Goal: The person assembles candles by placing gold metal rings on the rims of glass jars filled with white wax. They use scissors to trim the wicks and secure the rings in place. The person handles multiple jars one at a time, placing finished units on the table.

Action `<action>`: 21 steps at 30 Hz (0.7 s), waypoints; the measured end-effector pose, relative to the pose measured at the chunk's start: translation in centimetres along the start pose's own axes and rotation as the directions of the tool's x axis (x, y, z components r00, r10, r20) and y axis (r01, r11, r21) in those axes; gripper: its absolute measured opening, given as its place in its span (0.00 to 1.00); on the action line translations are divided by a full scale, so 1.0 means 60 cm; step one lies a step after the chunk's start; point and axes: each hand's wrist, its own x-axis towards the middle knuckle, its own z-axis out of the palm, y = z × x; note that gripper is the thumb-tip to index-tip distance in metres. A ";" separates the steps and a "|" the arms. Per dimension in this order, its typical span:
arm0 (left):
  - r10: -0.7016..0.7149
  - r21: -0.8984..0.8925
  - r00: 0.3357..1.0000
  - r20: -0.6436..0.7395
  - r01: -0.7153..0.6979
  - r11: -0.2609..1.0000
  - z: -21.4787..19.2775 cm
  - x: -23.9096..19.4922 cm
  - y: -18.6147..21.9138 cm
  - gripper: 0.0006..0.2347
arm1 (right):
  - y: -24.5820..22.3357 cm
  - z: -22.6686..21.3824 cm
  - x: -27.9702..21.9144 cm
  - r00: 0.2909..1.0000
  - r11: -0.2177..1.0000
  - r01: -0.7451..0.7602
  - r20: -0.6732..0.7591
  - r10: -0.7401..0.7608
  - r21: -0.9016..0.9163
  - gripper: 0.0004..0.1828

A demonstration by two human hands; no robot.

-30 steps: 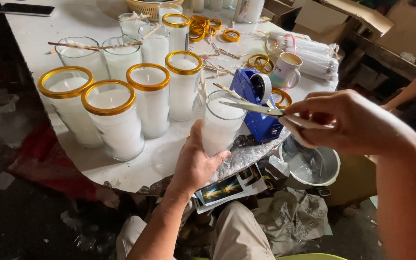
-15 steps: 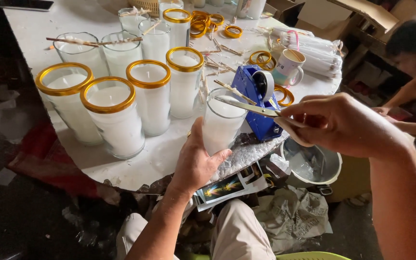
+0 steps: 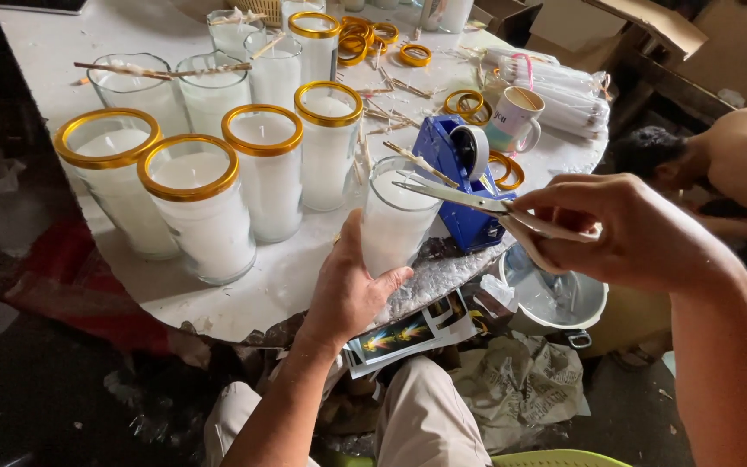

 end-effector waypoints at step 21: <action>-0.186 -0.076 0.978 0.098 0.194 0.978 -0.018 0.001 0.041 0.34 | 0.094 0.032 0.027 0.917 0.963 -0.271 -0.301 0.261 0.009 0.20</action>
